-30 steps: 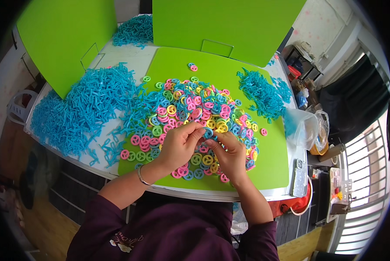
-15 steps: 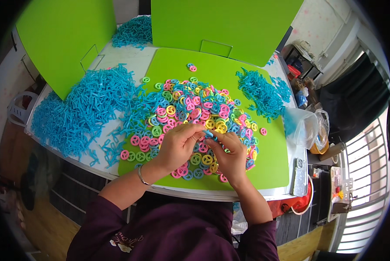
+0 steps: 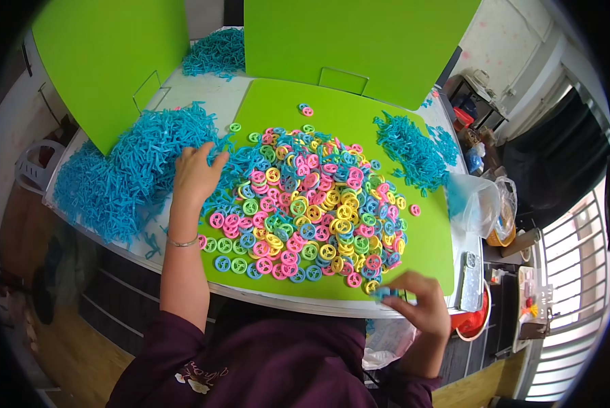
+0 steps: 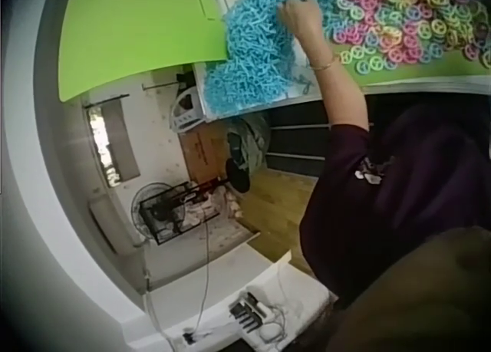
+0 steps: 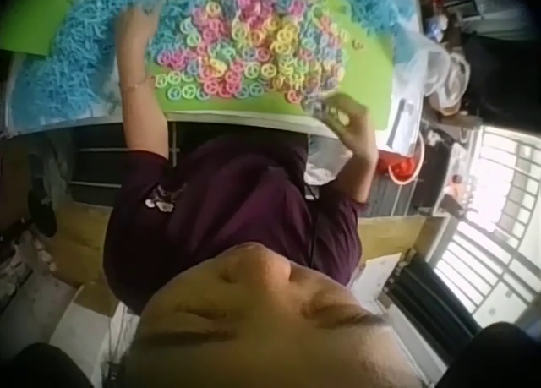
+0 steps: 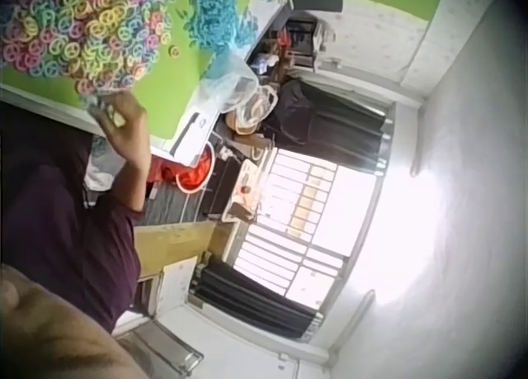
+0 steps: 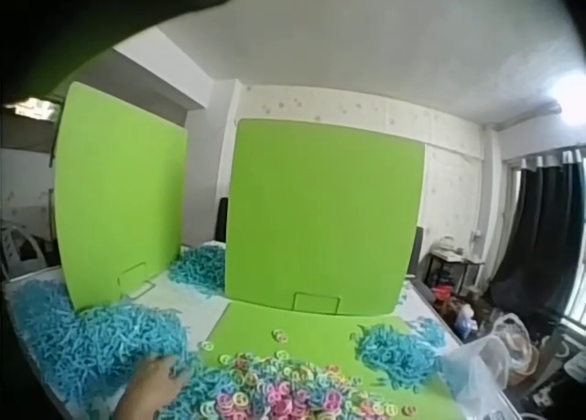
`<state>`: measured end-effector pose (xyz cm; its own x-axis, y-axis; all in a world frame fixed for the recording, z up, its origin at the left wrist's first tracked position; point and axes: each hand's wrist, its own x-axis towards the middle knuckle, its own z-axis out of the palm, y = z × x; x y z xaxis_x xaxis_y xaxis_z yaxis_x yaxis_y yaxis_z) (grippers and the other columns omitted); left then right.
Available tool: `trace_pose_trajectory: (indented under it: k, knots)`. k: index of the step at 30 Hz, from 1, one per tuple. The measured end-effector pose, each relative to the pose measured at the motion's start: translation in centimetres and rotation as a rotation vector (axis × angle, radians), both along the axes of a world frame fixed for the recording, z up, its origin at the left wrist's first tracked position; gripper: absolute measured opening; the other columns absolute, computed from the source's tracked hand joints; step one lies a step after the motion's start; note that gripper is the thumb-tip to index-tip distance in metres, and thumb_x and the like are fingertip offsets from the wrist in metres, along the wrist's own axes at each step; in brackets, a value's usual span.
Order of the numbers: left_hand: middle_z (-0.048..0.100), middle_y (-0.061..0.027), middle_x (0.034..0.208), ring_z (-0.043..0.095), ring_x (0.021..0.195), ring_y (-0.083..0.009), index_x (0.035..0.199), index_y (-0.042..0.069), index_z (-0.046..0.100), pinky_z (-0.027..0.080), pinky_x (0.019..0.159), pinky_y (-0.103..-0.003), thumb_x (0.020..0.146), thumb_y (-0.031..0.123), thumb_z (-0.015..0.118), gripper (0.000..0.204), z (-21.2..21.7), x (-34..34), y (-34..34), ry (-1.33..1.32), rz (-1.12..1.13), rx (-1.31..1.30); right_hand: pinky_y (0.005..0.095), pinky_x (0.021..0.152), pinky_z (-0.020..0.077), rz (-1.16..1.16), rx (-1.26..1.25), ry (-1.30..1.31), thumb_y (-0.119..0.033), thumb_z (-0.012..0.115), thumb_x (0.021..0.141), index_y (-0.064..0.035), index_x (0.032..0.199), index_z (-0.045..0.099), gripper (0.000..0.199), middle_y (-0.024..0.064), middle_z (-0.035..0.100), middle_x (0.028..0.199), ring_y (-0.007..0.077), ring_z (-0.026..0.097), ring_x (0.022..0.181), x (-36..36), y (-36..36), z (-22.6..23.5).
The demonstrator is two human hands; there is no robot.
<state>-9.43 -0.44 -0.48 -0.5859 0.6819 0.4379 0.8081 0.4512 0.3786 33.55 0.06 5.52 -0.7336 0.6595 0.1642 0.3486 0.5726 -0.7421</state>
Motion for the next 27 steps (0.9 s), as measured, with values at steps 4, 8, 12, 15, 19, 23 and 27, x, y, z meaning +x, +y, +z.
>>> trace_pose_trajectory:
  k: [4, 8, 12, 15, 19, 23, 27]
  knots:
    - [0.054, -0.0213, 0.121, 0.051, 0.109, -0.0356, 0.119, 0.006, 0.058, 0.041, 0.095, -0.041, 0.077, 0.037, 0.072, 0.054, -0.9, 1.7, 0.9, -0.151, -0.171, -0.099, 0.0342, 0.07, 0.0491, 0.06, -0.075, -0.351, -0.013, 0.075, 0.073, -0.0065, 0.092, 0.07, 0.021, 0.0108, 0.067, 0.083, 0.0263, 0.063, 0.078, 6.5, -2.2, -1.6]
    - [0.056, -0.0163, 0.113, 0.053, 0.105, -0.0323, 0.112, 0.008, 0.059, 0.043, 0.092, -0.039, 0.073, 0.029, 0.076, 0.047, -0.5, 2.4, 1.3, -0.304, -0.346, -0.038, 0.0368, 0.072, 0.0497, 0.025, -0.118, -0.517, -0.017, 0.071, 0.076, -0.0092, 0.091, 0.07, 0.016, 0.0113, 0.066, 0.083, 0.0303, 0.063, 0.081, 9.5, -2.8, -4.5]
    - [0.056, -0.0108, 0.109, 0.058, 0.094, -0.0215, 0.105, 0.009, 0.059, 0.048, 0.08, -0.032, 0.074, 0.014, 0.075, 0.035, -0.4, 3.5, 2.0, -0.466, -0.487, 0.08, 0.0389, 0.072, 0.0512, -0.309, -0.156, -0.739, -0.018, 0.068, 0.076, -0.0081, 0.092, 0.071, 0.019, 0.0127, 0.069, 0.086, 0.0324, 0.066, 0.078, 10.8, -5.3, -7.6]
    - [0.058, -0.0047, 0.106, 0.059, 0.082, -0.0112, 0.107, 0.005, 0.059, 0.049, 0.069, -0.025, 0.077, 0.004, 0.07, 0.031, 0.4, 5.3, 2.5, -0.687, -0.598, 0.106, 0.0452, 0.075, 0.0516, -0.435, -0.138, -0.885, -0.025, 0.069, 0.075, -0.0121, 0.099, 0.07, 0.028, 0.0165, 0.068, 0.093, 0.0349, 0.065, 0.083, 11.7, -5.0, -11.0]
    - [0.061, -0.0025, 0.103, 0.059, 0.077, -0.0071, 0.108, -0.001, 0.059, 0.051, 0.068, -0.021, 0.081, -0.002, 0.067, 0.028, -0.9, 7.1, 3.2, -0.765, -0.862, 0.276, 0.0453, 0.079, 0.0508, -0.473, -0.017, -0.894, -0.033, 0.071, 0.074, -0.0082, 0.107, 0.067, 0.042, 0.0207, 0.066, 0.098, 0.0369, 0.064, 0.086, 12.0, -4.1, -13.7]
    - [0.063, -0.0056, 0.103, 0.062, 0.079, -0.0091, 0.108, 0.003, 0.064, 0.053, 0.069, -0.023, 0.081, 0.001, 0.068, 0.028, -0.3, 10.0, 2.5, -0.748, -0.942, 0.177, 0.0437, 0.078, 0.0517, -0.348, -0.021, -0.926, -0.035, 0.072, 0.075, -0.0074, 0.109, 0.066, 0.044, 0.0219, 0.065, 0.102, 0.0353, 0.065, 0.088, 10.1, -4.1, -11.6]
    - [0.061, -0.0126, 0.112, 0.066, 0.083, -0.0175, 0.1, 0.01, 0.072, 0.052, 0.071, -0.026, 0.081, 0.014, 0.072, 0.019, -0.5, 11.2, 1.9, -0.513, -0.925, 0.115, 0.0419, 0.068, 0.0508, -0.003, -0.142, -0.567, -0.028, 0.069, 0.081, -0.0042, 0.107, 0.064, 0.036, 0.0168, 0.066, 0.088, 0.0336, 0.065, 0.08, 5.1, -4.3, -4.3]
